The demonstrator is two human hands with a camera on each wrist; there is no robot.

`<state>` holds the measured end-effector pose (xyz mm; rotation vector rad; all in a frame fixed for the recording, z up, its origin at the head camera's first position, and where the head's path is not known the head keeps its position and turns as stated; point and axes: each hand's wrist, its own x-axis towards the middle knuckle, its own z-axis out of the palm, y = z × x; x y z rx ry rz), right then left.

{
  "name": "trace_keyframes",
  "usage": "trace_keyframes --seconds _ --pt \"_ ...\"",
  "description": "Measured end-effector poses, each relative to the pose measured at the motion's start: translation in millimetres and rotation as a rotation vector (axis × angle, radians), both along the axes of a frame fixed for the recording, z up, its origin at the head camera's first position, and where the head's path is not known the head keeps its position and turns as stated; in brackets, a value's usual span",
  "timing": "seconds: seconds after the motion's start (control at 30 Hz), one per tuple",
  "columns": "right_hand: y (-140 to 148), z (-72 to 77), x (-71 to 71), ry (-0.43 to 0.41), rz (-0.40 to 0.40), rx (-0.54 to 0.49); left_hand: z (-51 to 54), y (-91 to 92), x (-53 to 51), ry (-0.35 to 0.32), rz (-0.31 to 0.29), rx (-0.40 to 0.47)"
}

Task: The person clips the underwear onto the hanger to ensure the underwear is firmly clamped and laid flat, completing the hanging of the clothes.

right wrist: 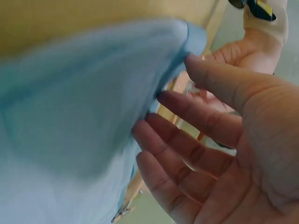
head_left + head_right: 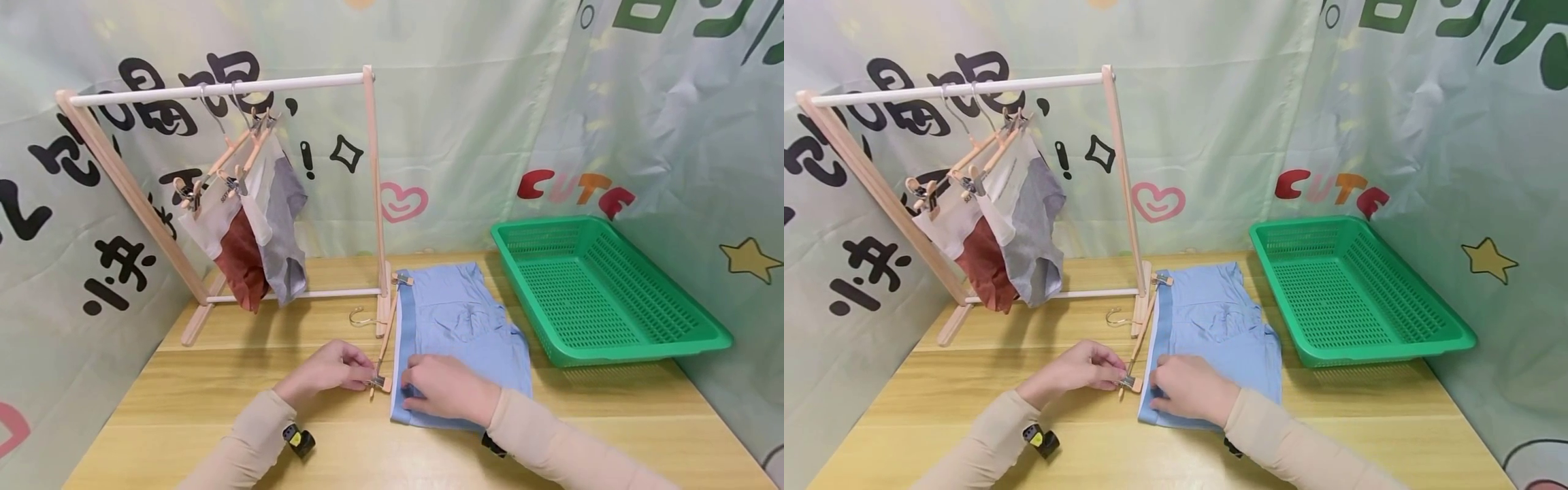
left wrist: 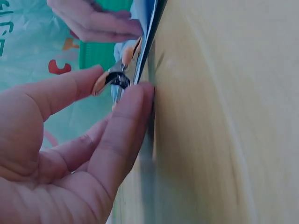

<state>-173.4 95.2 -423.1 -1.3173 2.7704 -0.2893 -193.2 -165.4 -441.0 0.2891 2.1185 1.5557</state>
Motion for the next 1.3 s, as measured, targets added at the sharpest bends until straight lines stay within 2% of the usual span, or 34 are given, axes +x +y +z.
trace_keyframes --seconds 0.17,0.33,0.47,0.6,0.77,0.9,1.07,1.3 --pt "-4.5 -4.3 6.9 0.049 -0.009 -0.022 0.7 -4.3 -1.9 -0.024 -0.012 -0.049" --pt "-9.8 -5.8 15.7 0.162 -0.050 0.000 1.0 -6.8 -2.9 -0.023 -0.073 -0.118" --pt "-10.5 -5.7 21.6 0.227 -0.063 -0.008 -2.2 -9.0 -5.4 -0.082 -0.104 -0.077" --pt "-4.8 -5.9 24.9 0.223 -0.042 -0.051 -5.9 -11.2 -7.4 -0.132 -0.125 -0.056" --pt "6.1 -4.9 27.1 0.170 -0.014 -0.075 -3.6 -9.0 -5.7 -0.132 -0.180 -0.090" --pt "13.4 -3.6 30.0 0.158 -0.018 -0.045 -0.8 -6.0 -2.6 -0.130 -0.207 -0.117" --pt "11.0 -5.8 32.7 0.161 -0.037 -0.023 -1.4 -2.4 1.6 -0.097 -0.173 -0.126" --pt "4.2 -12.3 33.1 0.165 -0.019 -0.095 -6.3 1.8 10.5 -0.013 -0.084 -0.129"
